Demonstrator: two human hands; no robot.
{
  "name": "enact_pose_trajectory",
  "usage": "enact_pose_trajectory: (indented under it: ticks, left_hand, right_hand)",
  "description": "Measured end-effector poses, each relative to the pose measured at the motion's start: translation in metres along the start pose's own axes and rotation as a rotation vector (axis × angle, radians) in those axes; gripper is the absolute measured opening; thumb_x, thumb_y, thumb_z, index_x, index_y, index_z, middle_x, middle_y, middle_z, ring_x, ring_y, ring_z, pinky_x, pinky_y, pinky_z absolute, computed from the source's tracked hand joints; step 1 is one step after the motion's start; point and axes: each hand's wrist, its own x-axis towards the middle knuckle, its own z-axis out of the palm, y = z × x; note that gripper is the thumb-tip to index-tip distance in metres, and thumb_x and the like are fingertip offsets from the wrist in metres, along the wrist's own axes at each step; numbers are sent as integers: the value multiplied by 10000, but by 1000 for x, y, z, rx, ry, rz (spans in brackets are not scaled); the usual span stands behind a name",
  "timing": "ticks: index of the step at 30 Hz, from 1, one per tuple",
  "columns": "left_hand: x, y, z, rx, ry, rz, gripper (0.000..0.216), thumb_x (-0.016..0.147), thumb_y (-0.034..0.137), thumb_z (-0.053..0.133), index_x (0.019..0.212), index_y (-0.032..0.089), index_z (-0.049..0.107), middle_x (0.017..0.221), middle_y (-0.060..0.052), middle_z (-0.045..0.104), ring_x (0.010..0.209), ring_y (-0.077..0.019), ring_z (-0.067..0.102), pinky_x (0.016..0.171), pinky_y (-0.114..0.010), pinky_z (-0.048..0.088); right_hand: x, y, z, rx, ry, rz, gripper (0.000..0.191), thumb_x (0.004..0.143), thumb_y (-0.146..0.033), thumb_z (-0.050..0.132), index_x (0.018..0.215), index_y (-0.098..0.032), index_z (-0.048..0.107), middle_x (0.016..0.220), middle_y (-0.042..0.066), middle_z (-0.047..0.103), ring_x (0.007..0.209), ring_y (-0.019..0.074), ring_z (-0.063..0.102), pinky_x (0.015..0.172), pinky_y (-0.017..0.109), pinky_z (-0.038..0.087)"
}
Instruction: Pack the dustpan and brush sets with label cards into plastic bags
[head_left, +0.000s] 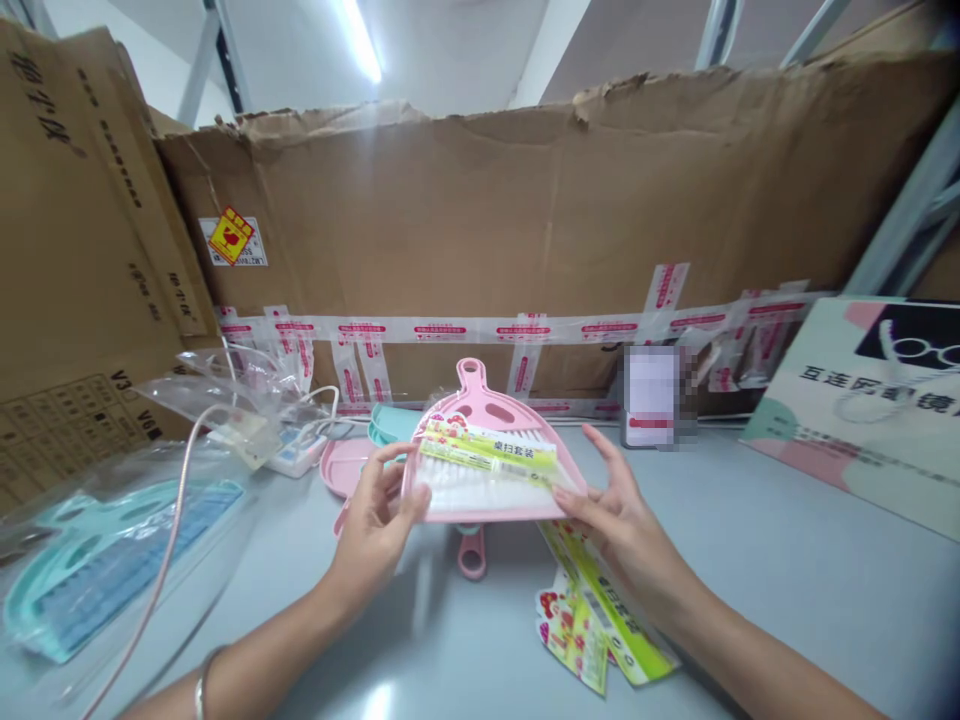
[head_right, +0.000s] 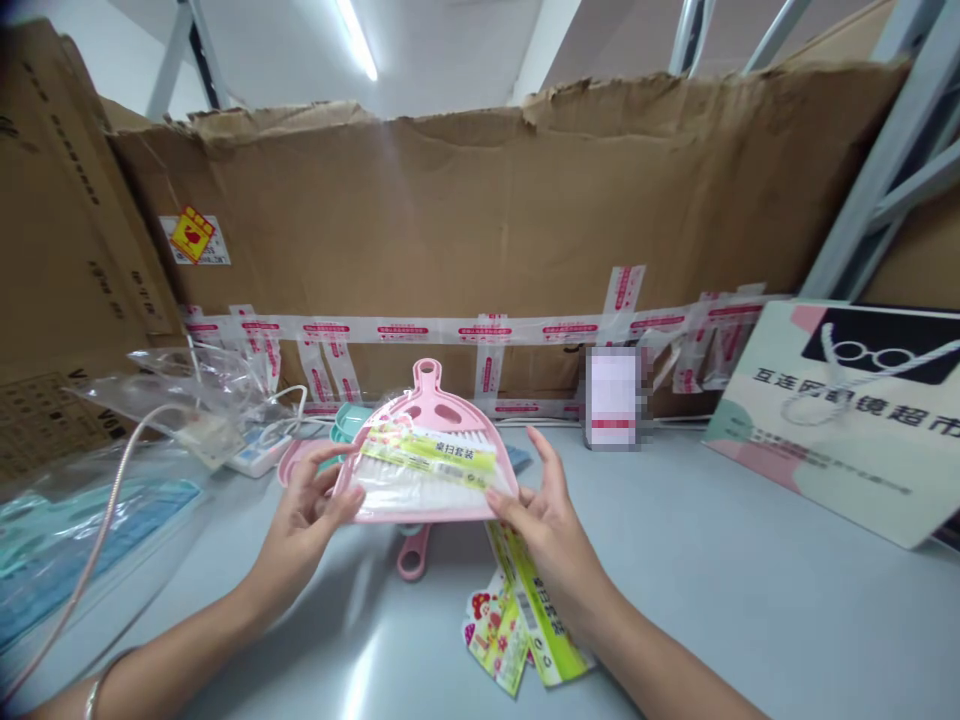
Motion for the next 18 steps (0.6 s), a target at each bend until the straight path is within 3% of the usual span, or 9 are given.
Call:
enact_pose_trajectory:
  ticks: [4,6,12,18]
  left_hand:
    - [2,-4,2,-170,-65,-114,510,684,180,585,1118,261,329,1053,-36,586,896,-194,586,705,-284,461]
    - [3,-6,1,-204,-91,-150,547,647,144,583,1112,252,317,1064,-43,589,901,-202,595,700,-292,466]
    - [4,-7,-2,-163,-175,-201,496,623,110,579,1063,216,379,1074,-67,594,924,-214,588,664,-261,455]
    - [1,-8,-6,-137,-416,-104,456,756,237,582,1144,217,344,992,-66,553,841,-179,591,718,-317,475]
  right_hand:
    - [5,-3,-4,61,-78,103,788,600,-271,727,1289,-169,358,869,70,706,829,232,648,791,359,464]
    - [6,-4,-6,64,-102,118,666,591,-251,726,1192,-160,454,889,75,701,839,236,646,774,355,473]
    - [7,6,-9,-48,-135,86,353,707,-318,656,999,-206,491,961,48,676,830,195,641,705,311,491]
    - [14,-13,-20,-86,35,76,398,610,-341,722,920,-196,519,937,65,676,764,198,643,647,291,519]
